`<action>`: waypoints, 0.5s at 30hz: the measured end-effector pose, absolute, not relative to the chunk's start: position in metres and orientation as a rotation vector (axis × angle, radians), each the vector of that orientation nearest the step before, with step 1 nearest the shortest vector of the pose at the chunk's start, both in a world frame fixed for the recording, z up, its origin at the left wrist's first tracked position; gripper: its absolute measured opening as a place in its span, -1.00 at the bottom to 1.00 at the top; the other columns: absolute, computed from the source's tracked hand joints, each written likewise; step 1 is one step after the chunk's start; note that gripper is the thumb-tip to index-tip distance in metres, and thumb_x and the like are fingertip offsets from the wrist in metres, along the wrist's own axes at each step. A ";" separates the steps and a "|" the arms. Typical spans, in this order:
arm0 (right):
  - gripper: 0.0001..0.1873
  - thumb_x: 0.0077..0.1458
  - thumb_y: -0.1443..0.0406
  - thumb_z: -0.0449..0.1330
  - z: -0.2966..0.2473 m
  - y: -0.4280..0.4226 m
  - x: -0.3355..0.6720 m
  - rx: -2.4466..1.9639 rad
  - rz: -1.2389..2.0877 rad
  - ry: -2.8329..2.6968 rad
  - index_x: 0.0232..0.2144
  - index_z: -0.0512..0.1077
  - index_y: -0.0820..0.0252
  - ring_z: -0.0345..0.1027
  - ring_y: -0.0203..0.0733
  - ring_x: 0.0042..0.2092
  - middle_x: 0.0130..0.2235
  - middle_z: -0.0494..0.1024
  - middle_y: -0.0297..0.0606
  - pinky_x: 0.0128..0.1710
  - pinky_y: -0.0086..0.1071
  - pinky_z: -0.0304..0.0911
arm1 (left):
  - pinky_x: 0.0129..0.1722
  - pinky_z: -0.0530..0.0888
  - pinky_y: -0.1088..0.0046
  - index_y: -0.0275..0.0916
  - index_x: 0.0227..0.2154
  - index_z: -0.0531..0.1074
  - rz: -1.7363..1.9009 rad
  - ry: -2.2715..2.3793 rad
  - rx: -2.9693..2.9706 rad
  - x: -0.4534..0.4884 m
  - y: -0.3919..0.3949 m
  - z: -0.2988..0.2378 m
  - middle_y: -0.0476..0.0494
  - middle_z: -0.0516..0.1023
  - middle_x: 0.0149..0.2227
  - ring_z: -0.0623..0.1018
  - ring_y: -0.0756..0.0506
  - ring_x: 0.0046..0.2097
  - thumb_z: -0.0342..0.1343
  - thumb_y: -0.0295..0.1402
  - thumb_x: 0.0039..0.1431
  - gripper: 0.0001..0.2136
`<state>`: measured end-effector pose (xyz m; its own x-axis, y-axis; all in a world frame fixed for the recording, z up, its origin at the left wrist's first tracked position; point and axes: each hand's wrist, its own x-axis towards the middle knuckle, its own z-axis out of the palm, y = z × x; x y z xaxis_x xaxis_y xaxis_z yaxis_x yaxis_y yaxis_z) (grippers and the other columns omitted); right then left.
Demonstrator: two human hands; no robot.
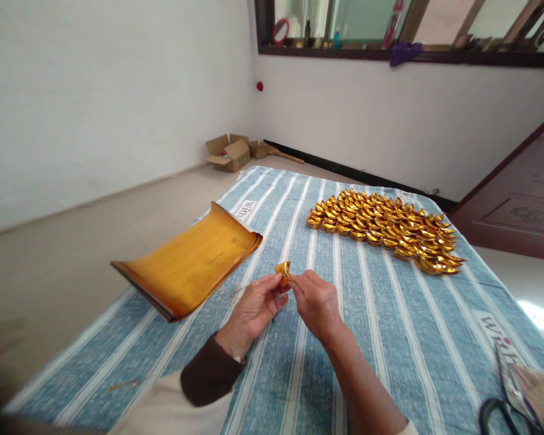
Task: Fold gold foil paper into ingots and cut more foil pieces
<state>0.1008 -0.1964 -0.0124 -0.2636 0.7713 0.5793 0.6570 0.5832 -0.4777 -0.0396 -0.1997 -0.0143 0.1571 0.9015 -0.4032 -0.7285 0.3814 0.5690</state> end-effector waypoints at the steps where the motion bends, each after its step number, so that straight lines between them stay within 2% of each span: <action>1: -0.72 0.23 0.28 0.06 -0.011 -0.195 0.102 -1.132 0.256 -1.965 -0.44 0.53 0.15 0.35 -0.28 -0.43 -0.49 0.49 -0.29 -0.42 -0.43 0.24 | -0.50 0.43 0.61 -0.37 -0.42 0.51 1.173 0.765 0.265 -0.040 -0.199 -0.014 -0.11 0.56 -0.42 0.55 0.02 -0.40 0.21 -0.54 0.06 -0.99; 4: -0.78 0.16 0.19 0.14 -0.007 -0.192 0.107 -1.176 0.544 -1.747 -0.40 0.54 0.14 0.37 -0.30 -0.49 -0.49 0.51 -0.32 -0.47 -0.42 0.29 | -0.51 0.43 0.59 -0.37 -0.36 0.51 1.105 0.729 0.245 -0.042 -0.199 -0.012 -0.15 0.58 -0.41 0.56 0.01 -0.41 0.18 -0.54 0.09 -0.95; 8: -0.70 0.02 0.08 0.24 -0.008 -0.186 0.114 -1.216 0.924 -1.312 -0.33 0.54 0.19 0.39 -0.29 -0.57 -0.52 0.54 -0.34 -0.55 -0.39 0.36 | -0.51 0.44 0.55 -0.37 -0.33 0.51 1.007 0.706 0.221 -0.042 -0.200 -0.011 -0.17 0.59 -0.42 0.57 -0.02 -0.42 0.15 -0.52 0.11 -0.92; 11: -0.66 -0.09 0.08 0.32 -0.009 -0.183 0.116 -1.151 1.118 -1.166 -0.35 0.53 0.22 0.37 -0.30 -0.60 -0.56 0.53 -0.35 -0.59 -0.40 0.35 | -0.53 0.43 0.54 -0.38 -0.32 0.51 0.953 0.687 0.220 -0.042 -0.201 -0.011 -0.19 0.59 -0.42 0.56 -0.04 -0.42 0.13 -0.51 0.13 -0.91; 15: -0.71 -0.09 0.12 0.34 -0.009 -0.183 0.116 -1.049 1.287 -1.186 -0.39 0.55 0.23 0.35 -0.33 -0.60 -0.57 0.53 -0.34 -0.59 -0.44 0.31 | -0.56 0.44 0.53 -0.42 -0.33 0.52 0.919 0.672 0.236 -0.042 -0.202 -0.010 -0.17 0.58 -0.43 0.55 -0.03 -0.43 0.13 -0.50 0.12 -0.90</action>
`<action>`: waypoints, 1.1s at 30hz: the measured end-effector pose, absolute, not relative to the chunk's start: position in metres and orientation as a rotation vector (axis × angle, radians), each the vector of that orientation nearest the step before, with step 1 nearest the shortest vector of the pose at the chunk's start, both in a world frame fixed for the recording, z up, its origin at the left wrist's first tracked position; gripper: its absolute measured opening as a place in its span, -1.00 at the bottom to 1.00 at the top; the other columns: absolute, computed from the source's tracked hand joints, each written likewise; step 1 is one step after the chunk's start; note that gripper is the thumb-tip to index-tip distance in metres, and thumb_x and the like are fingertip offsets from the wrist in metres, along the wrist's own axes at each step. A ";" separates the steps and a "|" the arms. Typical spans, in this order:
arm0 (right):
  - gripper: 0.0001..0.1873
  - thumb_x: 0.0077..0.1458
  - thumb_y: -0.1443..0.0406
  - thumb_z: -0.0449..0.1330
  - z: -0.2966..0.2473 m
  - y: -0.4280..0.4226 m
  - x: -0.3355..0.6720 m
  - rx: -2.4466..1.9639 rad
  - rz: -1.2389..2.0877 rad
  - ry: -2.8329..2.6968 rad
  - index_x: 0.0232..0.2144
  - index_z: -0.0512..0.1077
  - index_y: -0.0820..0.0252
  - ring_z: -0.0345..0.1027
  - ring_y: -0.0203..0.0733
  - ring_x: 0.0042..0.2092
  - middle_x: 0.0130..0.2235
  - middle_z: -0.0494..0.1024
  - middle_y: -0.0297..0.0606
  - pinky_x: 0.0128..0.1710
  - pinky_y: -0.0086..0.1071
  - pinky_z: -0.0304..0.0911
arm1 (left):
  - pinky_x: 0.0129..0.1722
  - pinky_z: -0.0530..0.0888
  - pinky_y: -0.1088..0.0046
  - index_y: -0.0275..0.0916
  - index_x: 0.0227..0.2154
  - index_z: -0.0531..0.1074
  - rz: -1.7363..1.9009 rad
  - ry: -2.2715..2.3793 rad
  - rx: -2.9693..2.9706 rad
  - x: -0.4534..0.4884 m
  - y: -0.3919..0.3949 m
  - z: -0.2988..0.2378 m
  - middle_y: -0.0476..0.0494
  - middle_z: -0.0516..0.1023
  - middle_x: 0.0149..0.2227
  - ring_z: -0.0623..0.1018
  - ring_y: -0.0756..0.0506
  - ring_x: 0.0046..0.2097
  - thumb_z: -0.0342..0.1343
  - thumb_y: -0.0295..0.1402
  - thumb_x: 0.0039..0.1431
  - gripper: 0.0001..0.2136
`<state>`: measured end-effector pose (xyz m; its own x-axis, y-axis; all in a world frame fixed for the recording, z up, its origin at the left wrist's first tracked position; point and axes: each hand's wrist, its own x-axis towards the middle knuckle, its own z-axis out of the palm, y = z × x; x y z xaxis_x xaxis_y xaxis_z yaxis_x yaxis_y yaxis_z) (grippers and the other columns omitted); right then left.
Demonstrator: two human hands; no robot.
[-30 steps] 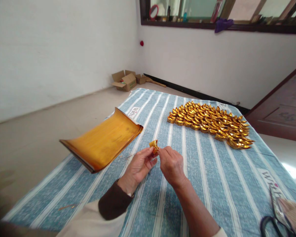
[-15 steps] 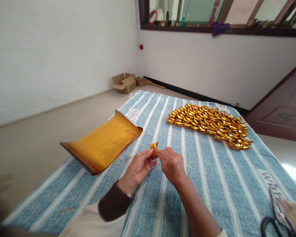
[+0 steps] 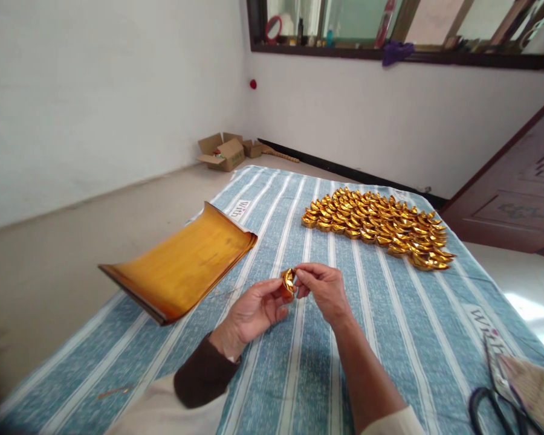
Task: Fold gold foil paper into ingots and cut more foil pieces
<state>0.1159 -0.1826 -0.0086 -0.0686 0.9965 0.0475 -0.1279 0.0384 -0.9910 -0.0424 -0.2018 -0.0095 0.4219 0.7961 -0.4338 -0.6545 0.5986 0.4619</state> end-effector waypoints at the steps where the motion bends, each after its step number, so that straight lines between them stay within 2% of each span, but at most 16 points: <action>1: -0.73 -0.08 0.13 0.34 -0.009 -0.183 0.116 -1.034 1.305 -1.194 -0.40 0.55 0.23 0.35 -0.34 -0.60 -0.57 0.53 -0.34 -0.60 -0.44 0.29 | -0.56 0.44 0.53 -0.42 -0.33 0.52 0.915 0.670 0.239 -0.043 -0.202 -0.009 -0.17 0.57 -0.44 0.55 -0.03 -0.43 0.13 -0.50 0.12 -0.90; 17: -0.78 -0.06 0.18 0.35 -0.012 -0.183 0.119 -0.959 1.342 -1.214 -0.35 0.58 0.18 0.33 -0.36 -0.60 -0.59 0.52 -0.37 -0.59 -0.47 0.27 | -0.54 0.46 0.58 -0.41 -0.38 0.54 0.884 0.631 0.380 -0.044 -0.202 -0.010 -0.20 0.56 -0.41 0.53 -0.01 -0.43 0.18 -0.46 0.07 -0.90; 27: -0.80 -0.06 0.16 0.33 -0.011 -0.183 0.117 -1.013 1.272 -1.258 -0.45 0.58 0.20 0.32 -0.35 -0.58 -0.61 0.50 -0.37 -0.57 -0.45 0.30 | -0.56 0.47 0.59 -0.39 -0.44 0.52 0.961 0.768 0.475 -0.043 -0.203 -0.011 -0.17 0.53 -0.42 0.52 -0.01 -0.41 0.24 -0.46 0.00 -0.92; 33: -0.79 -0.03 0.16 0.31 -0.013 -0.182 0.117 -1.023 1.256 -1.263 -0.43 0.57 0.20 0.31 -0.36 -0.57 -0.57 0.51 -0.36 -0.55 -0.46 0.30 | -0.57 0.47 0.59 -0.40 -0.36 0.54 0.977 0.756 0.470 -0.042 -0.203 -0.006 -0.19 0.55 -0.41 0.54 -0.02 -0.40 0.17 -0.44 0.11 -0.88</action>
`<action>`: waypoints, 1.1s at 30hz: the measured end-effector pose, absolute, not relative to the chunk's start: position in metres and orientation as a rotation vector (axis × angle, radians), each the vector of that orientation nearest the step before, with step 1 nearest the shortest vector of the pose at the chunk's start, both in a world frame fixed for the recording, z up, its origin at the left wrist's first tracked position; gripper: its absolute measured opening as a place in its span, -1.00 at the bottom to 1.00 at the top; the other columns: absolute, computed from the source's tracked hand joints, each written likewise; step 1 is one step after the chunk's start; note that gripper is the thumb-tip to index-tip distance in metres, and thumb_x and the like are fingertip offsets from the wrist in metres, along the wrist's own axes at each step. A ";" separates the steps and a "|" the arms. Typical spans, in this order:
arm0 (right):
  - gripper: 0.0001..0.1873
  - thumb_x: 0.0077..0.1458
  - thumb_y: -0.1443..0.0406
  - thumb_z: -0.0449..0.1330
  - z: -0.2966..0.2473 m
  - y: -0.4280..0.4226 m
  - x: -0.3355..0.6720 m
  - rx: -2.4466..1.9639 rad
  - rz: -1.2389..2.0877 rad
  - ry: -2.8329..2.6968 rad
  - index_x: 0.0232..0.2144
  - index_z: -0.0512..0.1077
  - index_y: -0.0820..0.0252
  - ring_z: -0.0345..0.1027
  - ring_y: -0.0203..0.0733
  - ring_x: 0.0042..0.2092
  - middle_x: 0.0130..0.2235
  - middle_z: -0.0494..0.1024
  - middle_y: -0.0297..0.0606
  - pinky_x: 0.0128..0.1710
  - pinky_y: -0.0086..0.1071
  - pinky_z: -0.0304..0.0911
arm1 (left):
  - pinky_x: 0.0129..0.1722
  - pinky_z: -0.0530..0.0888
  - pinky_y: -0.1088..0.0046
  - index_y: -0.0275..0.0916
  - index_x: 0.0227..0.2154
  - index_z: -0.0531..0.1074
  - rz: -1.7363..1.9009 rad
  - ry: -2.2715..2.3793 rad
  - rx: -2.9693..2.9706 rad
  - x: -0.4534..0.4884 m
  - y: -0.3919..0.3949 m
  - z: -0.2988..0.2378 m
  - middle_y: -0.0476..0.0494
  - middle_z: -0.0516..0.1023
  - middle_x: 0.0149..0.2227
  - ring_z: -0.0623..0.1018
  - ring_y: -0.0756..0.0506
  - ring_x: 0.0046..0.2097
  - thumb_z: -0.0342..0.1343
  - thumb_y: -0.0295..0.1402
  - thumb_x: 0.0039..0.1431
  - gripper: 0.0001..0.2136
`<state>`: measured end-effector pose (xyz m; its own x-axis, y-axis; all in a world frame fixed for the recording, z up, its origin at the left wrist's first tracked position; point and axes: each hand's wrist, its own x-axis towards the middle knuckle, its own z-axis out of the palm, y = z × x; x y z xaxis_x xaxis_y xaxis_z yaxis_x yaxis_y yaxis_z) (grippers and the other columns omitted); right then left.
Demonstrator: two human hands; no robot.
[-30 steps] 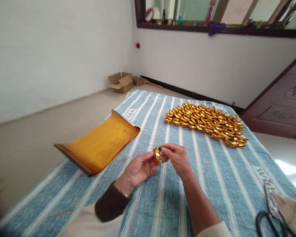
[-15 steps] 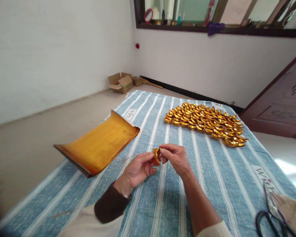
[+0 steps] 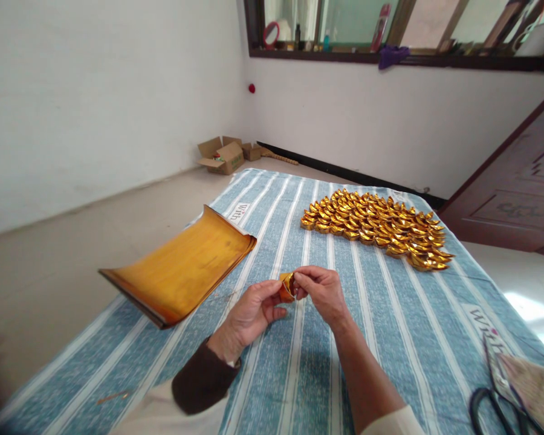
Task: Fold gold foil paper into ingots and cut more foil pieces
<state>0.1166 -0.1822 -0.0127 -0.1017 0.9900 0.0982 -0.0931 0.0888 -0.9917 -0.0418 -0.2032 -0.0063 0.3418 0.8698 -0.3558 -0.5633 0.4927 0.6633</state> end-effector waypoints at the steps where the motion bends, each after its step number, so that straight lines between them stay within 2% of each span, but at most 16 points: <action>1: -0.79 -0.02 0.16 0.31 -0.013 -0.182 0.116 -1.023 1.257 -1.260 -0.43 0.57 0.20 0.31 -0.37 -0.57 -0.57 0.51 -0.36 -0.55 -0.47 0.30 | -0.57 0.47 0.59 -0.40 -0.34 0.54 0.978 0.753 0.462 -0.042 -0.203 -0.006 -0.19 0.56 -0.40 0.54 -0.03 -0.40 0.15 -0.43 0.13 -0.87; 17: -0.82 -0.04 0.18 0.32 -0.014 -0.182 0.115 -1.014 1.274 -1.244 -0.43 0.57 0.18 0.34 -0.37 -0.58 -0.59 0.51 -0.37 -0.56 -0.48 0.31 | -0.59 0.46 0.58 -0.42 -0.36 0.52 0.970 0.787 0.415 -0.042 -0.201 -0.008 -0.20 0.55 -0.40 0.53 -0.01 -0.43 0.14 -0.46 0.13 -0.89; 33: -0.76 -0.04 0.13 0.31 -0.011 -0.183 0.114 -1.050 1.259 -1.274 -0.42 0.57 0.20 0.32 -0.35 -0.57 -0.57 0.51 -0.35 -0.55 -0.44 0.33 | -0.57 0.47 0.57 -0.40 -0.35 0.52 0.972 0.757 0.391 -0.042 -0.202 -0.006 -0.20 0.56 -0.40 0.53 -0.02 -0.43 0.14 -0.45 0.15 -0.89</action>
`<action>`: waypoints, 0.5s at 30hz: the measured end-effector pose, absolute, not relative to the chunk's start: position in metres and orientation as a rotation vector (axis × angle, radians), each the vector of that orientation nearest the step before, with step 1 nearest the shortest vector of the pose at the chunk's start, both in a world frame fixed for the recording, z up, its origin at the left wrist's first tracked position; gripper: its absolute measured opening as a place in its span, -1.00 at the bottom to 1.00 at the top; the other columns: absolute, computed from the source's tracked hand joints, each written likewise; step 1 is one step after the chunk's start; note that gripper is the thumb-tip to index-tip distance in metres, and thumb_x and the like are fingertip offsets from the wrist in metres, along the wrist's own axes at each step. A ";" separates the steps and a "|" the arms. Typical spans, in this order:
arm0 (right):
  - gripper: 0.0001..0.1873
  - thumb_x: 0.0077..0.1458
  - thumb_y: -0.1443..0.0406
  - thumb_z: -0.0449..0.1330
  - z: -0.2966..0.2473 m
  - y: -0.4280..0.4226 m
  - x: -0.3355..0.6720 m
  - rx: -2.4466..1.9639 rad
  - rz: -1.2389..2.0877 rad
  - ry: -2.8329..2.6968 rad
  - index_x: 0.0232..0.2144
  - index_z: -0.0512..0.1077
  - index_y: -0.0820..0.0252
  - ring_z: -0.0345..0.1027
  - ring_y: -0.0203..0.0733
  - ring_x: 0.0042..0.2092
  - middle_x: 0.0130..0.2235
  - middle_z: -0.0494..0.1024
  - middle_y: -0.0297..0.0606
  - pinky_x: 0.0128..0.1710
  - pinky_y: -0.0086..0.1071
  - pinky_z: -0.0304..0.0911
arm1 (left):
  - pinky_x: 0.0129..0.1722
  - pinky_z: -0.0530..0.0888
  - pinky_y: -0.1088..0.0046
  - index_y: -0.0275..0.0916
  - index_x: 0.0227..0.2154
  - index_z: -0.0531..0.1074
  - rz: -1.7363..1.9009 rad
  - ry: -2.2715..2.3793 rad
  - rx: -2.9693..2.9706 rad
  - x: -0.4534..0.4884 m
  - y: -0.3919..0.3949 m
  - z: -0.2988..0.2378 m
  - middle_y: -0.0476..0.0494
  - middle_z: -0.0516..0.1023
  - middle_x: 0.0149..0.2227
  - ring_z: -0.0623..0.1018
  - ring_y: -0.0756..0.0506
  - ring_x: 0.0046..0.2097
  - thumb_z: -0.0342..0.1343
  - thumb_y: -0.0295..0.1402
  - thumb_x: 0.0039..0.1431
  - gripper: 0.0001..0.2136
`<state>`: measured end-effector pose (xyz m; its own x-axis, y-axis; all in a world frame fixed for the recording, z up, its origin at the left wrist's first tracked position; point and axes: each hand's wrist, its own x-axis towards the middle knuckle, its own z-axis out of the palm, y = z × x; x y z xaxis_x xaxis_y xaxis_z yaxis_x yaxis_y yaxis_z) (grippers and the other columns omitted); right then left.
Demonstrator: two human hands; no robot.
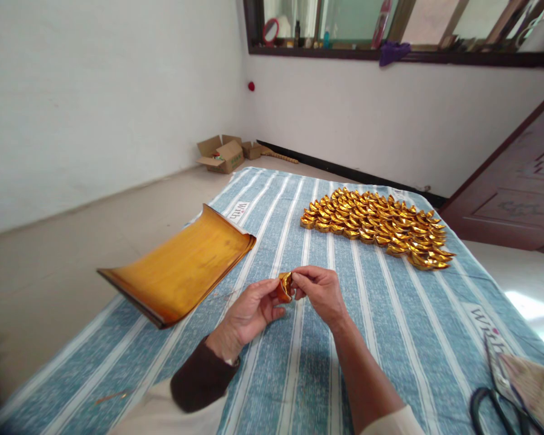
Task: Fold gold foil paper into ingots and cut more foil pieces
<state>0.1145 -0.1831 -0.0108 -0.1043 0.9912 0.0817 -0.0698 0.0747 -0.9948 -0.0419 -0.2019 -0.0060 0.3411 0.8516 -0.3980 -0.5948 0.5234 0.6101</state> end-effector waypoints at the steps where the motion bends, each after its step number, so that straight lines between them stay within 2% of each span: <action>1: -0.75 -0.05 0.12 0.31 -0.010 -0.183 0.114 -1.059 1.254 -1.278 -0.42 0.57 0.20 0.32 -0.34 -0.57 -0.57 0.51 -0.35 -0.56 -0.44 0.33 | -0.57 0.47 0.57 -0.40 -0.35 0.52 0.972 0.757 0.388 -0.042 -0.202 -0.006 -0.19 0.56 -0.40 0.53 -0.01 -0.42 0.15 -0.44 0.14 -0.89; 15: -0.74 -0.04 0.12 0.31 -0.013 -0.183 0.115 -1.059 1.282 -1.276 -0.40 0.57 0.22 0.33 -0.35 -0.56 -0.56 0.52 -0.34 -0.55 -0.46 0.31 | -0.56 0.45 0.57 -0.40 -0.33 0.52 0.964 0.749 0.385 -0.043 -0.201 -0.009 -0.18 0.55 -0.40 0.53 0.00 -0.44 0.13 -0.43 0.17 -0.87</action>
